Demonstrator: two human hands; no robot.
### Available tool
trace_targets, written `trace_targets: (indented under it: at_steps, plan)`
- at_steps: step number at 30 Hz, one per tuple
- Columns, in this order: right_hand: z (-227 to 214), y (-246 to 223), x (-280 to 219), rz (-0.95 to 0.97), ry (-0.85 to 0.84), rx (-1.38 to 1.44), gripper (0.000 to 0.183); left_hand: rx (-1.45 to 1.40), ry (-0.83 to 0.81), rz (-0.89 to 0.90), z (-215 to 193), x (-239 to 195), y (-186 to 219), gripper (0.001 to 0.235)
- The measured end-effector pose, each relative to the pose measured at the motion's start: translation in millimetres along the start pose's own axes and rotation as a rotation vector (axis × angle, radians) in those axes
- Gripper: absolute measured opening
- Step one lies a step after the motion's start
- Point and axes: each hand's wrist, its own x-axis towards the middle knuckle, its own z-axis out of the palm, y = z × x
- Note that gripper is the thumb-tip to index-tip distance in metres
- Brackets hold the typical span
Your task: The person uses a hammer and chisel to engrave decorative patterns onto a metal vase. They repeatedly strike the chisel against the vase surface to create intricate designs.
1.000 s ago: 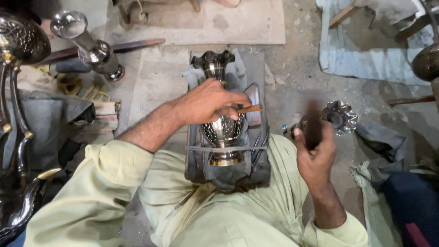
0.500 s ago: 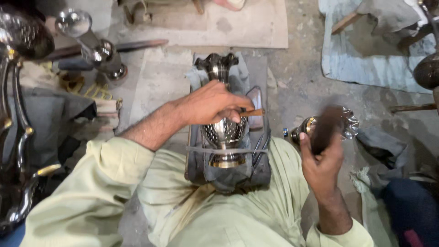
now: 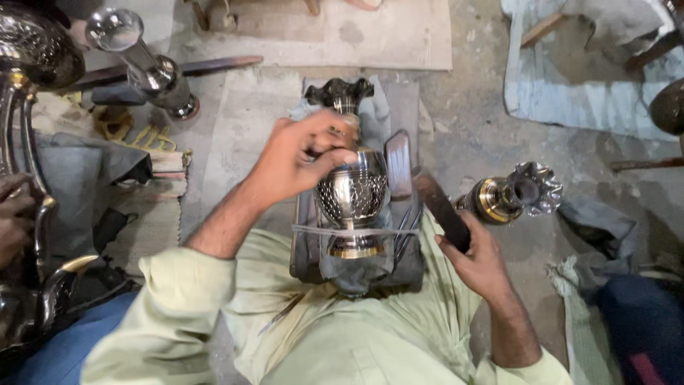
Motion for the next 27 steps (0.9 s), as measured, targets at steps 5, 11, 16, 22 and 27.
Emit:
trace_targets:
  at_steps: [5, 11, 16, 22, 27]
  plan:
    - [46.4, 31.4, -12.4, 0.04, -0.122, 0.327, 0.034, -0.295, 0.352, -0.19, 33.2, -37.9, -11.6, 0.04]
    - [51.0, 32.1, -14.6, 0.172, -0.236, 0.427, 0.036, -0.312, 0.559, -0.161, 78.2, -53.7, -26.0, 0.035]
    - [22.9, 7.6, 13.4, -0.115, -0.295, 0.27, 0.036, -0.2, 0.678, -0.133, 95.9, -55.2, -25.9, 0.04]
    - [-24.7, -65.3, 54.0, -0.289, -0.238, -0.201, 0.038, -0.125, 0.708, -0.161, 100.8, -54.6, -18.5, 0.04]
    - [-44.4, -148.0, 79.4, -0.831, 0.0, -0.459, 0.037, -0.112, 0.719, -0.125, 98.5, -51.0, -12.8, 0.034]
